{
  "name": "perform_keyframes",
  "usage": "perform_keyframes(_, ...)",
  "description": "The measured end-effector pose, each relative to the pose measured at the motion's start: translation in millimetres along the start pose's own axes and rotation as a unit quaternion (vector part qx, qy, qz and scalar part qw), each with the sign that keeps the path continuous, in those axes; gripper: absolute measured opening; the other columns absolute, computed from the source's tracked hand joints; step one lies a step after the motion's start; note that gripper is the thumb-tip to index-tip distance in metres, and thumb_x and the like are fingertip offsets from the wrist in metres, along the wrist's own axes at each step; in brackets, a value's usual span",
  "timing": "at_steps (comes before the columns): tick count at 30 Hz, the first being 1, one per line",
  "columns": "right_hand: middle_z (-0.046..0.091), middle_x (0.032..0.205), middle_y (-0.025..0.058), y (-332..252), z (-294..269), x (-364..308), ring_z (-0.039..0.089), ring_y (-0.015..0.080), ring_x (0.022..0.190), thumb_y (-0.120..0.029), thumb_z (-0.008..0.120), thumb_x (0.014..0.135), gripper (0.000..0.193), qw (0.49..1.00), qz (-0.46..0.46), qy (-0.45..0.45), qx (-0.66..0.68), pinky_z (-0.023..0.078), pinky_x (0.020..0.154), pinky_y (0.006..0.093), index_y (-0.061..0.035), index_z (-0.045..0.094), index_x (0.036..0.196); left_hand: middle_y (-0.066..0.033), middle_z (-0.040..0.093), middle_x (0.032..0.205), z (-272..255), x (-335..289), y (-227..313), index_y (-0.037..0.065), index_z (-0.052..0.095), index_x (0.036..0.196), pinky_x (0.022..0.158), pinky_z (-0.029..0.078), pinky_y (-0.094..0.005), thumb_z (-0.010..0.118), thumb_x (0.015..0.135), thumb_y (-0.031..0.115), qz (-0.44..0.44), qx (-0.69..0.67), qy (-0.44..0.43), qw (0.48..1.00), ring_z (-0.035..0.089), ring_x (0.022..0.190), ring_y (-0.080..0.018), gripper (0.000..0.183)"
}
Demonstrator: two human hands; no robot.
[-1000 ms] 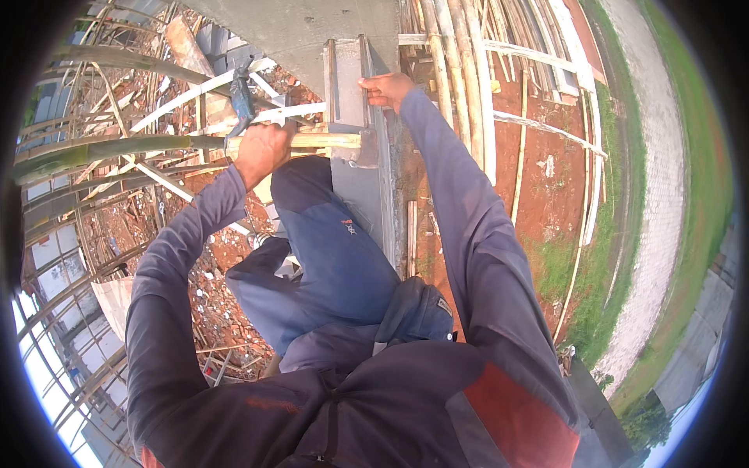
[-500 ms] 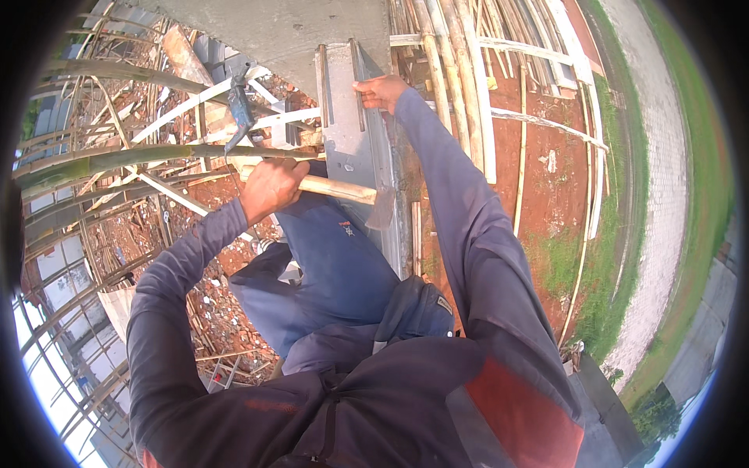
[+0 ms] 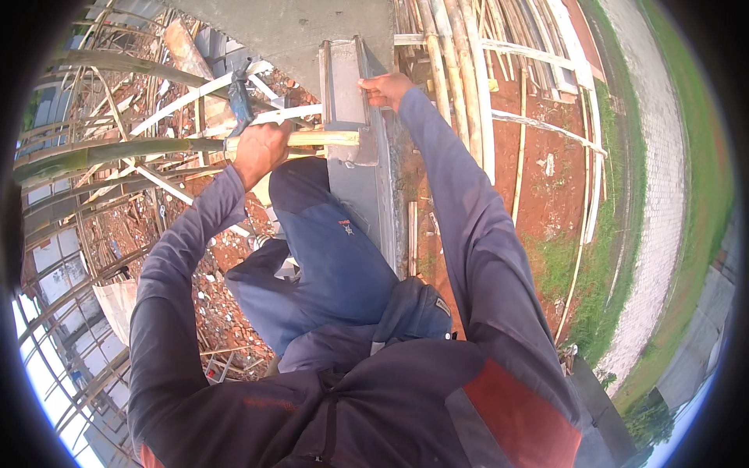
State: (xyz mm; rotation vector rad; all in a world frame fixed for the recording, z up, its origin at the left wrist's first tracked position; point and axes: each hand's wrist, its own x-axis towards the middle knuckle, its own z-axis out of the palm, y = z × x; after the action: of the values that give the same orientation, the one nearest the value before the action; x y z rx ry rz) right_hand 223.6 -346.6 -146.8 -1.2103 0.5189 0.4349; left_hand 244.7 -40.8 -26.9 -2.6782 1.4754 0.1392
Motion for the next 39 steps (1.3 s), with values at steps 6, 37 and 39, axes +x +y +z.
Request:
perform_keyframes(6,0.067,0.113,0.0088,0.2,-1.0,1.9,0.063,0.0164,0.102,-0.028,0.076,0.090,0.040,1.000,0.007,-0.006,-0.009,0.053,0.093,0.0304,0.0015,0.067,0.115,-0.0093,0.060,0.076,7.9,-47.1,57.1,0.006,0.054,0.085,0.057,0.052,-0.0410,0.065,0.075,0.011,0.217,-0.047,0.032,0.975,0.066,0.067,-0.0283,0.015)
perform_keyframes(37,0.067,0.113,0.0062,-1.9,-9.6,9.0,0.062,0.0154,0.102,-0.030,0.075,0.091,0.039,1.000,0.004,0.002,-0.014,0.052,0.092,0.0299,-0.0011,0.067,0.116,-0.0083,0.055,0.068,21.0,-39.4,33.2,0.010,0.053,0.082,0.059,0.051,-0.0403,0.065,0.073,0.015,0.207,-0.013,0.074,0.976,0.063,0.063,-0.0257,0.016)
perform_keyframes(39,0.067,0.112,0.0060,2.5,-6.5,9.1,0.062,0.0151,0.102,-0.030,0.075,0.091,0.039,1.000,0.004,-0.012,-0.006,0.052,0.091,0.0301,-0.0013,0.067,0.116,-0.0148,0.063,0.068,14.5,-15.6,4.6,0.005,0.056,0.091,0.051,0.052,-0.0425,0.062,0.083,0.012,-0.036,-0.039,-0.016,0.998,0.066,0.058,-0.0321,0.012)
